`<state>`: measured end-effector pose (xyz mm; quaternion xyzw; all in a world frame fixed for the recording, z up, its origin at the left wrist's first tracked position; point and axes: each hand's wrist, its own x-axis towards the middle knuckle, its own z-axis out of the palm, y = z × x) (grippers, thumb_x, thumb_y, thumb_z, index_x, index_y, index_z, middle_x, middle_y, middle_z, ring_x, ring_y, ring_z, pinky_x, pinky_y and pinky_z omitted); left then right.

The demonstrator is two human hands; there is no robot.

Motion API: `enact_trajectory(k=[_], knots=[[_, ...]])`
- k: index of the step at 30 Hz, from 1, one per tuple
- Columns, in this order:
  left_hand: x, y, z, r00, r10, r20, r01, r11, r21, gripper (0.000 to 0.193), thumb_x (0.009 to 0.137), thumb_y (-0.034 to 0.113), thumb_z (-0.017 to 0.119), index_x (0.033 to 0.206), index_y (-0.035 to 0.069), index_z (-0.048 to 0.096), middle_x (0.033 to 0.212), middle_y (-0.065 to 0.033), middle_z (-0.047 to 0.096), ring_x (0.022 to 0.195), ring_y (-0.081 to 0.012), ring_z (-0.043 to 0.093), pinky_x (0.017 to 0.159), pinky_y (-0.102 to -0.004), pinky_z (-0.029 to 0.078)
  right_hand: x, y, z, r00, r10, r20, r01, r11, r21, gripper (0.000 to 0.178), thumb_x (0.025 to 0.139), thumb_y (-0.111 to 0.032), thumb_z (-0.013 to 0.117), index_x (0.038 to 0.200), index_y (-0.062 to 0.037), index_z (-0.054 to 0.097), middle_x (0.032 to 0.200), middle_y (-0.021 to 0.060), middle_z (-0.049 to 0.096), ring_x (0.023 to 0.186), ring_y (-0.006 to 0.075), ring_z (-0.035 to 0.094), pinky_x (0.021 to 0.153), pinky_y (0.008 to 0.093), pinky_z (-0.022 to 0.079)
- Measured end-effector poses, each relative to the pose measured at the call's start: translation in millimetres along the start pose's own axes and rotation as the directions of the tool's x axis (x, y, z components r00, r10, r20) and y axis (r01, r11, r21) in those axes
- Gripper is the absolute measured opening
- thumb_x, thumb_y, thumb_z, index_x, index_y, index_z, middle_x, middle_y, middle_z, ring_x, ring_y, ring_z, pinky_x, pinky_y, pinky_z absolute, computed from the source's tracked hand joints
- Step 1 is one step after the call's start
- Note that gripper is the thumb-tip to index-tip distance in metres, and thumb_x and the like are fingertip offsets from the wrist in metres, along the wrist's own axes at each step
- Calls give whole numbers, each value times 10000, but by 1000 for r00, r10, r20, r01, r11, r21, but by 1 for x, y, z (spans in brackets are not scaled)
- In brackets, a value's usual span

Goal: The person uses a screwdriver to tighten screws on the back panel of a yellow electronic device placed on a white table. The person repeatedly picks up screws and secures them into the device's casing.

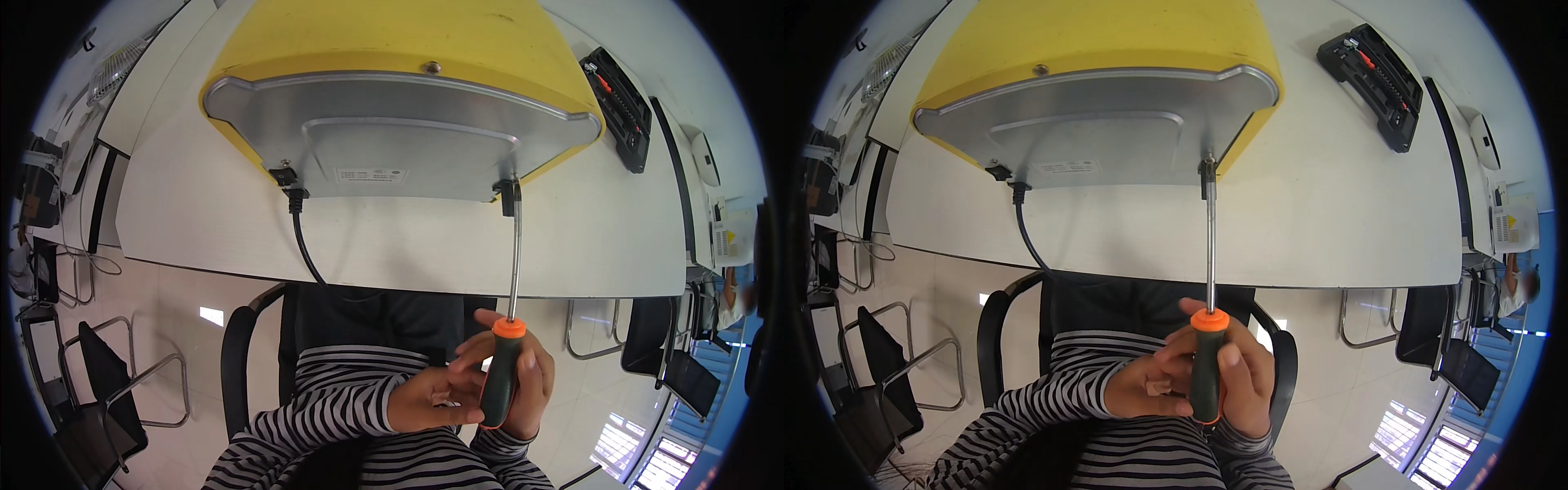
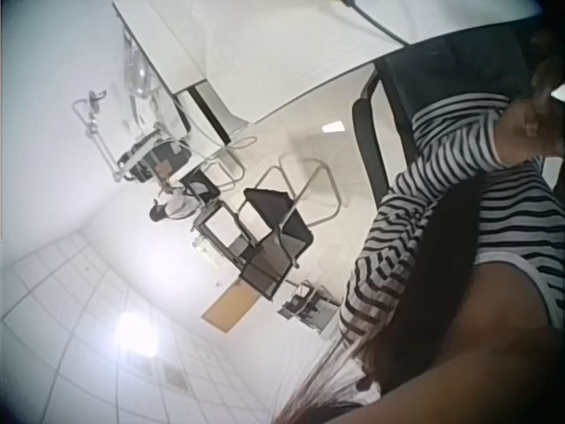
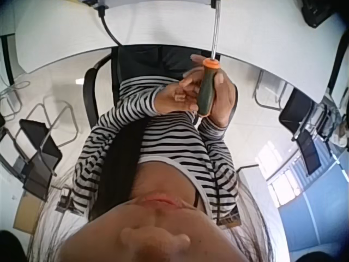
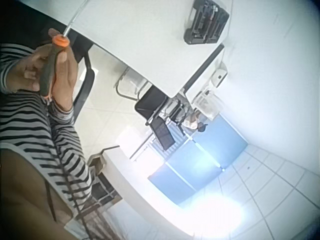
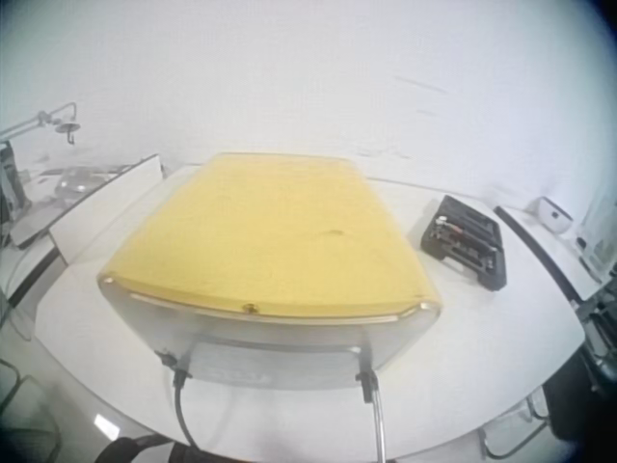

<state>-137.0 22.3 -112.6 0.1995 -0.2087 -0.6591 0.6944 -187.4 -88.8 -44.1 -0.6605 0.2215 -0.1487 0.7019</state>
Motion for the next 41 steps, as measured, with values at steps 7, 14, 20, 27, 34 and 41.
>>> enact_trajectory(k=[7,14,20,27,34,41], knots=[[-6,8,13,972,104,-212,-80,989,122,371,794,107,564,1121,9,420,986,-60,530,968,-161,507,887,-331,366,-8,2,-5,999,-52,-4,51,981,-185,494,754,-200,532,1082,151,415,674,167,595,739,227,579,701,293,451],[-11,9,3,996,-14,-91,27,989,146,330,835,126,498,1121,-12,410,1040,-69,497,1001,-157,467,889,-308,352,-2,9,-3,991,27,127,-48,985,165,473,815,-212,368,1106,162,370,724,180,589,765,260,573,723,320,449],[-16,-3,-7,998,61,1,-61,992,-114,323,817,13,483,1129,-10,402,1098,-77,464,1011,-147,456,874,-289,363,-2,4,11,992,115,53,-125,957,260,536,805,-283,297,1051,185,387,581,178,551,639,260,549,625,295,444],[-12,8,-1,995,81,-56,-88,986,-140,453,750,-23,568,1160,-4,377,1089,-71,468,1013,-174,484,874,-307,402,-3,6,9,991,-130,12,131,985,-114,558,808,-301,375,1081,186,364,651,162,577,680,244,563,735,336,427],[-9,22,12,986,49,-161,-63,995,-83,490,740,14,604,1168,-7,366,1060,-75,461,1010,-176,486,873,-314,406,-4,12,-2,985,-68,160,56,995,77,509,780,-166,479,1162,136,329,801,147,588,820,232,566,846,355,389],[-21,15,-2,991,-81,-105,77,996,-39,462,791,94,559,1187,3,338,1123,-83,412,1050,-187,458,869,-291,403,-1,14,2,957,108,268,-227,857,463,578,789,-240,452,1190,137,274,812,189,582,862,270,552,983,451,229]])
